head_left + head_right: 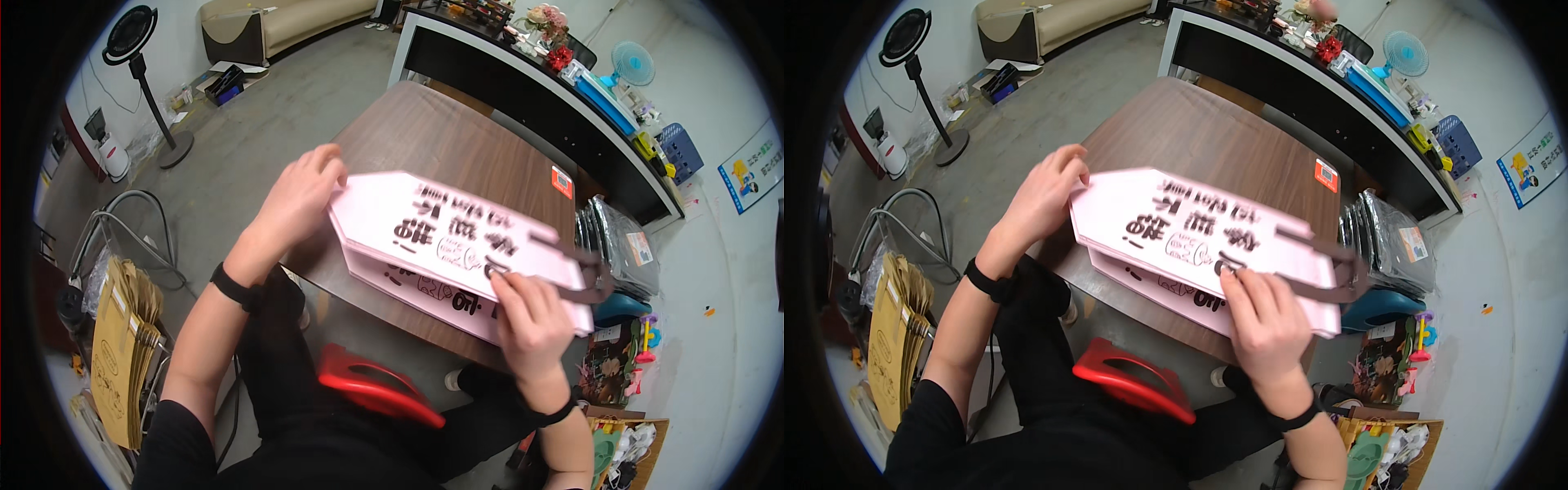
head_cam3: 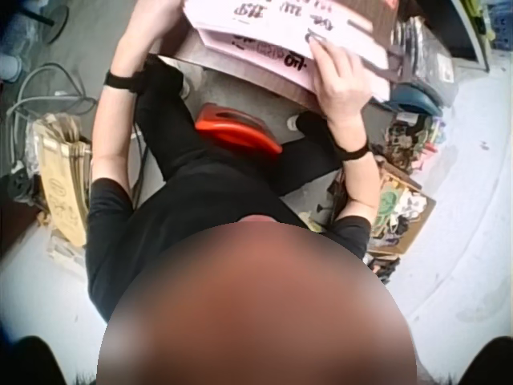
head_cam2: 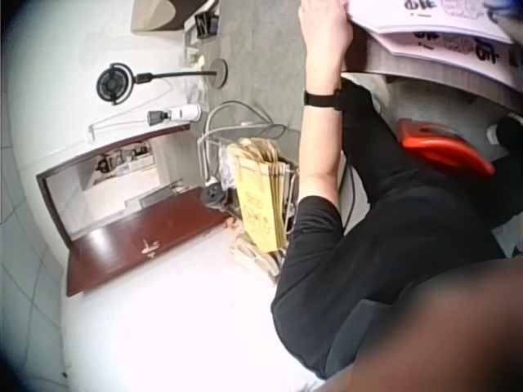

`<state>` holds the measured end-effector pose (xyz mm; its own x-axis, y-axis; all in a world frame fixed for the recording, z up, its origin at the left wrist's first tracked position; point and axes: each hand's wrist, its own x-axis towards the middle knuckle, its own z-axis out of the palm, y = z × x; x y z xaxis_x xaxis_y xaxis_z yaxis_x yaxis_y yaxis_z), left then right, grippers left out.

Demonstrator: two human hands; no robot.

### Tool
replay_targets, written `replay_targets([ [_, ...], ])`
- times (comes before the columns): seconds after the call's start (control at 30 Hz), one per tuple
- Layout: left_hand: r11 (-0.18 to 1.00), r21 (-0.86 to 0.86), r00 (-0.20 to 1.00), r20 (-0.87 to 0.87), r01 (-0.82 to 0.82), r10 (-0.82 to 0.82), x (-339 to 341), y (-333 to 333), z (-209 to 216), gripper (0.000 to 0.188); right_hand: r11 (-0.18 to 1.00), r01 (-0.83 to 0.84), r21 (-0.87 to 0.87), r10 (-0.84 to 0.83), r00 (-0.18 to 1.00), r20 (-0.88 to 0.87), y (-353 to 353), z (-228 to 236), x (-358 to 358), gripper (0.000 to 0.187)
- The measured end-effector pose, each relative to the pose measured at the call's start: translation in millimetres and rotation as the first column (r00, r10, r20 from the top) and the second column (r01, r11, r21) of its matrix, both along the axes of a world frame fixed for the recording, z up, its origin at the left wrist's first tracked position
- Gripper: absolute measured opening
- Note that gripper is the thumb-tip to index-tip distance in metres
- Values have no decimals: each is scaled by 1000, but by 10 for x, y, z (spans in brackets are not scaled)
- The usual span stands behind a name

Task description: Stacking and aligning a large number of paper shopping bags on a table.

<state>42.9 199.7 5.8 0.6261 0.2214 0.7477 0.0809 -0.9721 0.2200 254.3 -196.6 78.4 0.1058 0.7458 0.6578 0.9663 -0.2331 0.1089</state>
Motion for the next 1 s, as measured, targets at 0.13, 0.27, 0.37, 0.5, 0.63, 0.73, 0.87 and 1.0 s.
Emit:
replay_targets([
  [0.13,959,-198,936,-327,-201,129,-32,-185,-48,48,997,-28,-76,23,997,-74,-146,-414,21,39],
  [0.27,915,-334,945,-304,-224,120,-123,-246,18,43,987,-26,-159,2,989,-149,-212,-549,41,49],
  [0.37,830,-471,895,-440,-300,74,-142,-348,275,43,987,-14,-157,-8,990,-139,-256,-609,31,56],
  [0.5,648,-640,851,-525,-413,24,-176,-305,101,48,991,33,-129,-61,974,-217,-235,-596,-92,55],
  [0.63,607,-733,902,-428,-308,-59,-41,-430,289,50,991,43,-125,-68,978,-198,-250,-588,-66,54],
  [0.73,663,-718,918,-380,-214,-115,-44,-353,146,47,993,23,-115,-44,981,-187,-262,-592,-45,53],
  [0.87,654,-707,890,-442,-268,-112,-53,-264,-19,50,988,-12,-153,-25,971,-237,-335,-639,-37,54],
  [1.0,788,-589,953,-303,-180,-9,-57,-158,-271,57,967,-117,-224,69,975,-213,-344,-441,69,61],
])
